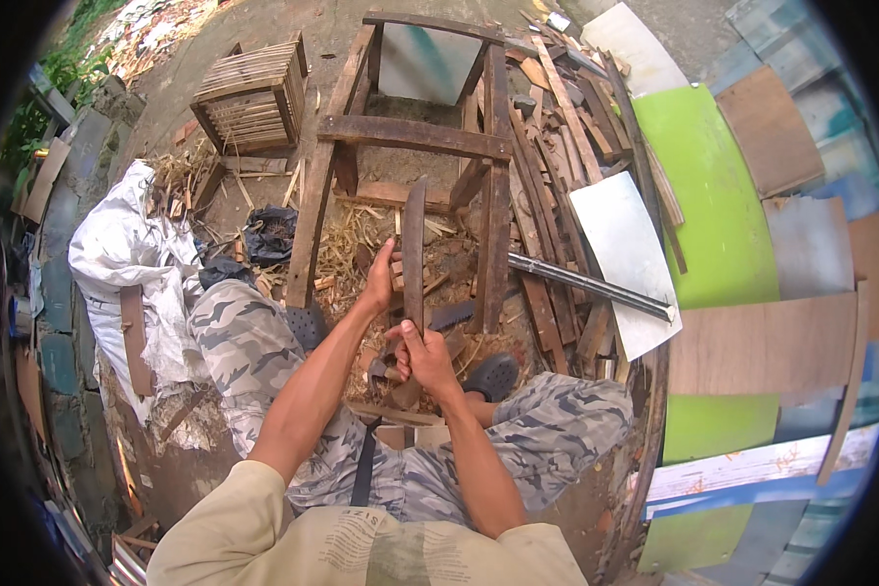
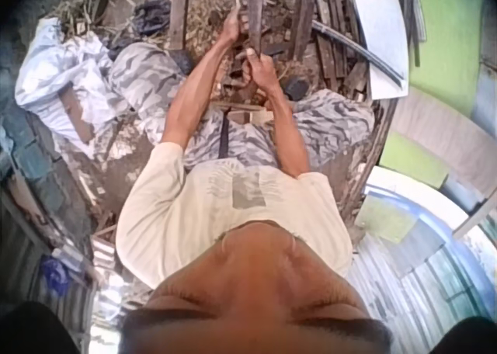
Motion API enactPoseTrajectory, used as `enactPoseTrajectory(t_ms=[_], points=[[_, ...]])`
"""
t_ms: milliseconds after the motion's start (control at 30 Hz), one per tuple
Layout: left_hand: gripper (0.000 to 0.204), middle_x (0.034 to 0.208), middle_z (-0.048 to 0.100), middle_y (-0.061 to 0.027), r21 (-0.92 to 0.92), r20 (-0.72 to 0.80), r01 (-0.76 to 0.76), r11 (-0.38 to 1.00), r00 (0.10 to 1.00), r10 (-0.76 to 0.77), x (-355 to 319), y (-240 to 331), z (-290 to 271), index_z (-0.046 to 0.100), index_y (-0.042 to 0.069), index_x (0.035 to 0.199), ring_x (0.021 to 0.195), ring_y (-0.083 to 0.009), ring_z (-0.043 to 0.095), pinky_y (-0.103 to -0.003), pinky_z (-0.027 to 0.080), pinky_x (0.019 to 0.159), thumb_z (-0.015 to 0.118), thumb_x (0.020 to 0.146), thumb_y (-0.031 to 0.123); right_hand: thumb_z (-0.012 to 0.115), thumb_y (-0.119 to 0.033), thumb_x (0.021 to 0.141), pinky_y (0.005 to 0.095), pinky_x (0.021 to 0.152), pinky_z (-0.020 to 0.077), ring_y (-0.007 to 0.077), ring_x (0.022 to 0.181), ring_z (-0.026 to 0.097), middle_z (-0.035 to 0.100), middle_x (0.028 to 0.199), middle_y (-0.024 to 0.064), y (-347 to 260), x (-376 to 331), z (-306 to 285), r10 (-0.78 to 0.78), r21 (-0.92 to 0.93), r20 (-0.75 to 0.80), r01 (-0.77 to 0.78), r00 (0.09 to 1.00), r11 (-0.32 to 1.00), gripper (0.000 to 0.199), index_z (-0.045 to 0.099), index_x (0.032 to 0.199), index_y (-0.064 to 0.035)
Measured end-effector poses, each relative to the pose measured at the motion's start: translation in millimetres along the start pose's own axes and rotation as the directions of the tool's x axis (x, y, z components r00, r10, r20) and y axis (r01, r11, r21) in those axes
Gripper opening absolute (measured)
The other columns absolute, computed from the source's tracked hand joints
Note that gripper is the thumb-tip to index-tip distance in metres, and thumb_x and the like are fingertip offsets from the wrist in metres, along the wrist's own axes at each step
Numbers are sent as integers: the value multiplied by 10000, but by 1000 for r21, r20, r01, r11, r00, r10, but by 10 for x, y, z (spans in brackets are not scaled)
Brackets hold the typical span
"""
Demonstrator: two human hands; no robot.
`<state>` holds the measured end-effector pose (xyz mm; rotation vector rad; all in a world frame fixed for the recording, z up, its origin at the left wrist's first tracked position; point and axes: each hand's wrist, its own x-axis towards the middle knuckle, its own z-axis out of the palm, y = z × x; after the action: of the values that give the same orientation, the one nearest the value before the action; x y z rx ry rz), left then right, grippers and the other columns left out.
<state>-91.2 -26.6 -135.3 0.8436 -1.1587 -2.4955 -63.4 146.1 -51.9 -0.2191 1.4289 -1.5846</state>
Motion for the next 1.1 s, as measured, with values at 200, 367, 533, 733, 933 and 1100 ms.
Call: enactPoseTrajectory(t_ms=[200, 367, 533, 733, 933, 1100], points=[[706, 830, 676, -75, 27, -87, -25, 999, 996, 27, 40, 46, 22, 675, -34, 950, 772, -162, 620, -314, 494, 760, 363, 1025, 594, 511, -318, 1061, 319, 518, 447, 159, 537, 592, 556, 584, 60, -248, -304, 91, -581, -637, -206, 343, 788, 691, 397, 684, 1001, 34], [699, 810, 668, -59, 143, -39, -62, 988, 997, 68, -5, 52, 52, 685, -15, 942, 744, -155, 609, -310, 485, 735, 347, 1032, 591, 550, -295, 1040, 408, 533, 463, 354, 535, 603, 606, 623, 185, 131, 137, 23, -647, -690, -210, 358, 733, 630, 360, 668, 965, 37], [669, 772, 646, -43, 146, -128, -38, 989, 990, 57, -247, 270, 205, 673, 5, 909, 691, -136, 574, -312, 458, 671, 359, 1033, 581, 553, -313, 1039, 428, 533, 465, 375, 548, 616, 613, 604, 178, 361, 330, 20, -617, -739, -189, 302, 764, 601, 369, 657, 919, 21], [660, 739, 637, -35, 111, 27, -120, 987, 993, 118, 16, -64, -54, 666, 7, 855, 665, -134, 561, -320, 441, 650, 381, 1026, 578, 530, -386, 1055, 312, 453, 411, 105, 485, 527, 523, 552, 28, 386, 221, -166, -258, -359, -110, 203, 960, 911, 469, 636, 863, 28], [673, 757, 649, -37, 56, 14, -76, 996, 997, 75, 81, -78, -9, 663, -6, 856, 677, -135, 575, -317, 452, 673, 381, 1025, 582, 485, -431, 1066, 278, 428, 408, 98, 460, 473, 474, 574, 4, 51, -9, 105, -28, -66, -128, 20, 991, 998, 506, 617, 908, 31], [683, 784, 660, -52, 37, 1, -52, 998, 999, 52, 170, -119, -112, 679, -23, 879, 716, -148, 605, -314, 483, 722, 397, 1023, 583, 487, -457, 1057, 288, 448, 435, 107, 471, 485, 488, 606, 2, -448, -287, 328, 197, 157, -154, -173, 968, 972, 513, 621, 989, 33]])
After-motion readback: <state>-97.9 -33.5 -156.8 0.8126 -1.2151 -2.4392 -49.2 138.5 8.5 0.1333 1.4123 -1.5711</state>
